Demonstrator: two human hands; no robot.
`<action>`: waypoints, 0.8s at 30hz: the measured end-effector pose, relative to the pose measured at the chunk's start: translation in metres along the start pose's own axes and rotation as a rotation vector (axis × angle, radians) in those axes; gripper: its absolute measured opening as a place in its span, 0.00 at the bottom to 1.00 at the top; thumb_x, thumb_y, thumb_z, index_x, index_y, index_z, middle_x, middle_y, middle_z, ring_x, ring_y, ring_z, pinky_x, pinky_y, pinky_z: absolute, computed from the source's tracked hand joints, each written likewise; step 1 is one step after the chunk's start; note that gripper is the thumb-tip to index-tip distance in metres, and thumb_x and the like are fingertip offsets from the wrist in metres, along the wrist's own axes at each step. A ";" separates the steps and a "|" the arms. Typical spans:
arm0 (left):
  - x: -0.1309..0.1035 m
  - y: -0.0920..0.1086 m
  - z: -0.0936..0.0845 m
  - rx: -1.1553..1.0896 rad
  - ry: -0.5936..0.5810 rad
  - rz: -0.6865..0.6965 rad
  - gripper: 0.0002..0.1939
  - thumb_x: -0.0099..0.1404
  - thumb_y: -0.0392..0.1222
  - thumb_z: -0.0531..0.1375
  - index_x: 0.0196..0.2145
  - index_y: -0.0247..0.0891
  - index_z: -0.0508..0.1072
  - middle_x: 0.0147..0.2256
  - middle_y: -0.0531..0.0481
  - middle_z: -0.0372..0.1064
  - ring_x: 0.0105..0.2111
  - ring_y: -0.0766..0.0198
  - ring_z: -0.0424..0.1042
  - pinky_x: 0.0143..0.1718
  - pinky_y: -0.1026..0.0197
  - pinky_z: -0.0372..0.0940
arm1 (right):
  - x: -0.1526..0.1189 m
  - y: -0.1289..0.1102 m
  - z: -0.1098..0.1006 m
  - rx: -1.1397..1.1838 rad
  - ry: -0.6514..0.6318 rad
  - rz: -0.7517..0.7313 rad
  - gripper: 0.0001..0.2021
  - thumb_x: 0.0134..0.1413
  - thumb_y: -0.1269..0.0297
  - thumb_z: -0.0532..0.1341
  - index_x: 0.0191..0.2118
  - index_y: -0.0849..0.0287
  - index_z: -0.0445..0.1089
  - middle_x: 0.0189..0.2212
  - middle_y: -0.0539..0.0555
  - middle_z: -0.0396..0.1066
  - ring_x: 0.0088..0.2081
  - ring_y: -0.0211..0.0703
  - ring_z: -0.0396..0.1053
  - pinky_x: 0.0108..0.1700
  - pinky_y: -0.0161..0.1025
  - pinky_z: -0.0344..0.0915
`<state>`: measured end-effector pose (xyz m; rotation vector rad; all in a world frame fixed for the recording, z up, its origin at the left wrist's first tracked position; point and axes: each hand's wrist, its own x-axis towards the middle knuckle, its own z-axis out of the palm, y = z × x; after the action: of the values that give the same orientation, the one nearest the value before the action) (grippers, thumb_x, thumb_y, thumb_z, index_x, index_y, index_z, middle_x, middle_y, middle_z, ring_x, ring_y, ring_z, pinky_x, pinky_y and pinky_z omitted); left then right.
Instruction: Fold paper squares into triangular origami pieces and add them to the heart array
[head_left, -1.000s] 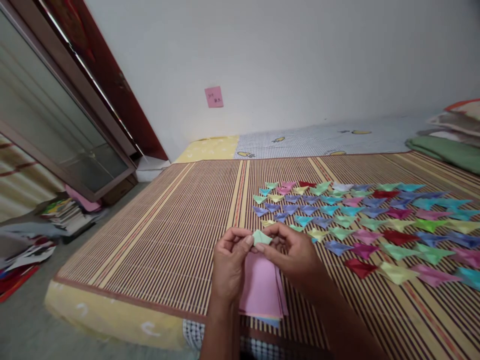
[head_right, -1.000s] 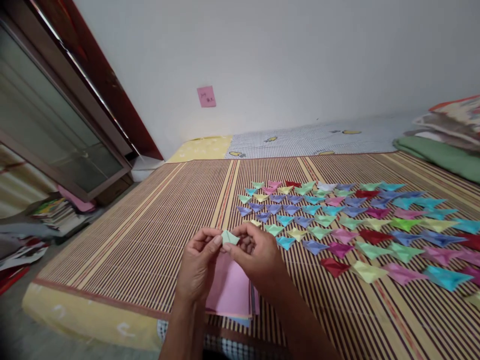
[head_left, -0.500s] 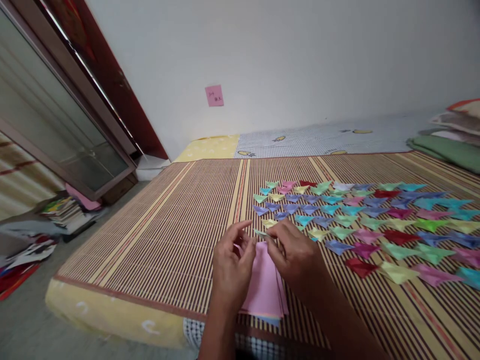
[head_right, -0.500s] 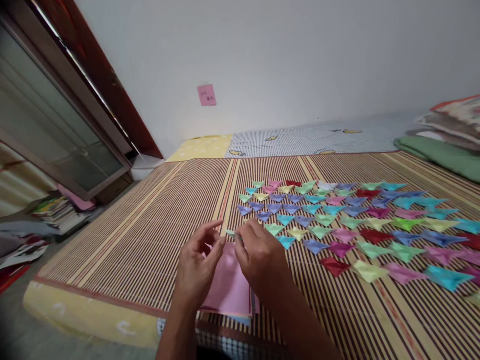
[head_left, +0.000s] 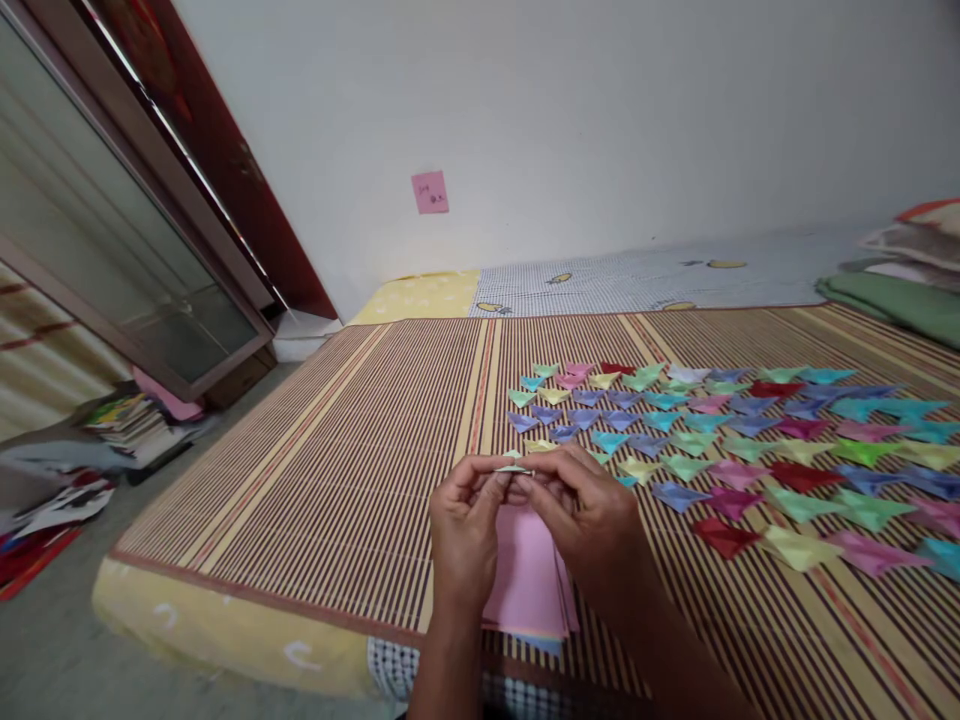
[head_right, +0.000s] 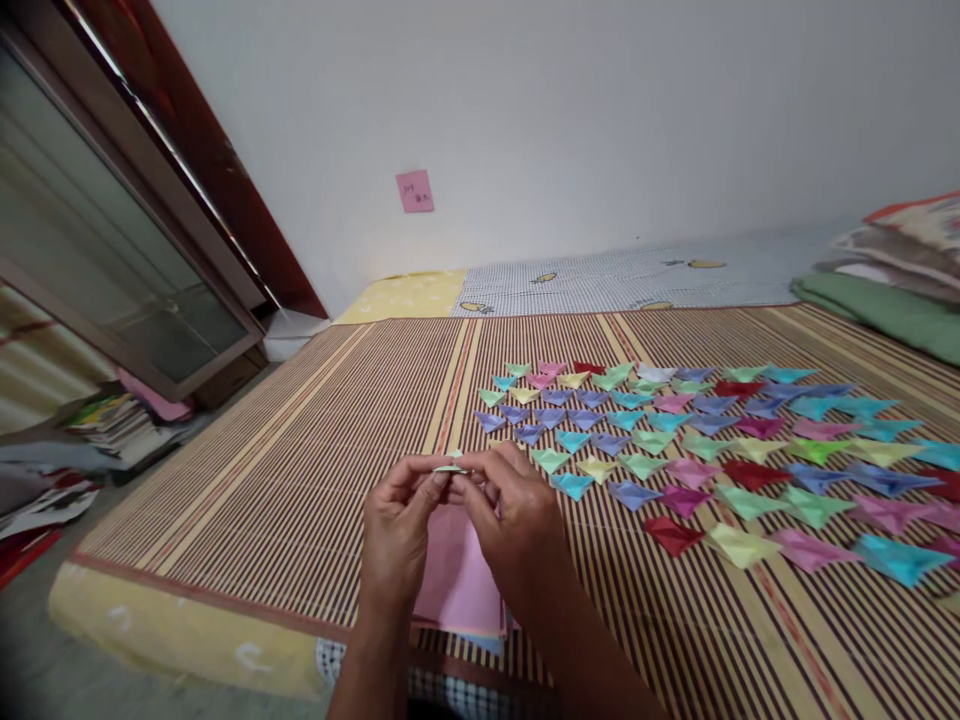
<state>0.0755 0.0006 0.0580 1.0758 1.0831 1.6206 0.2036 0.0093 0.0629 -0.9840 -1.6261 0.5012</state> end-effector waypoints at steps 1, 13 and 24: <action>-0.001 0.000 0.000 0.013 0.014 0.012 0.04 0.63 0.39 0.67 0.34 0.36 0.80 0.30 0.49 0.80 0.30 0.62 0.79 0.35 0.61 0.75 | -0.001 -0.001 0.001 0.028 0.003 0.025 0.06 0.61 0.72 0.62 0.39 0.55 0.76 0.33 0.52 0.73 0.35 0.44 0.72 0.37 0.41 0.68; 0.000 0.001 -0.007 0.107 -0.037 0.050 0.07 0.66 0.40 0.65 0.39 0.38 0.83 0.35 0.47 0.81 0.36 0.60 0.79 0.41 0.60 0.74 | -0.001 0.013 0.007 0.292 0.030 0.153 0.04 0.61 0.69 0.65 0.34 0.55 0.75 0.33 0.51 0.74 0.38 0.44 0.73 0.41 0.40 0.67; 0.006 -0.009 -0.012 0.004 0.009 -0.057 0.07 0.62 0.43 0.69 0.33 0.35 0.84 0.29 0.46 0.80 0.30 0.62 0.78 0.37 0.61 0.73 | 0.003 0.018 0.001 0.308 -0.073 0.232 0.05 0.61 0.64 0.63 0.37 0.56 0.77 0.34 0.53 0.76 0.37 0.45 0.74 0.38 0.41 0.69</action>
<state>0.0648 0.0066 0.0477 1.0321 1.1139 1.5798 0.2088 0.0221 0.0514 -0.9328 -1.4503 0.9261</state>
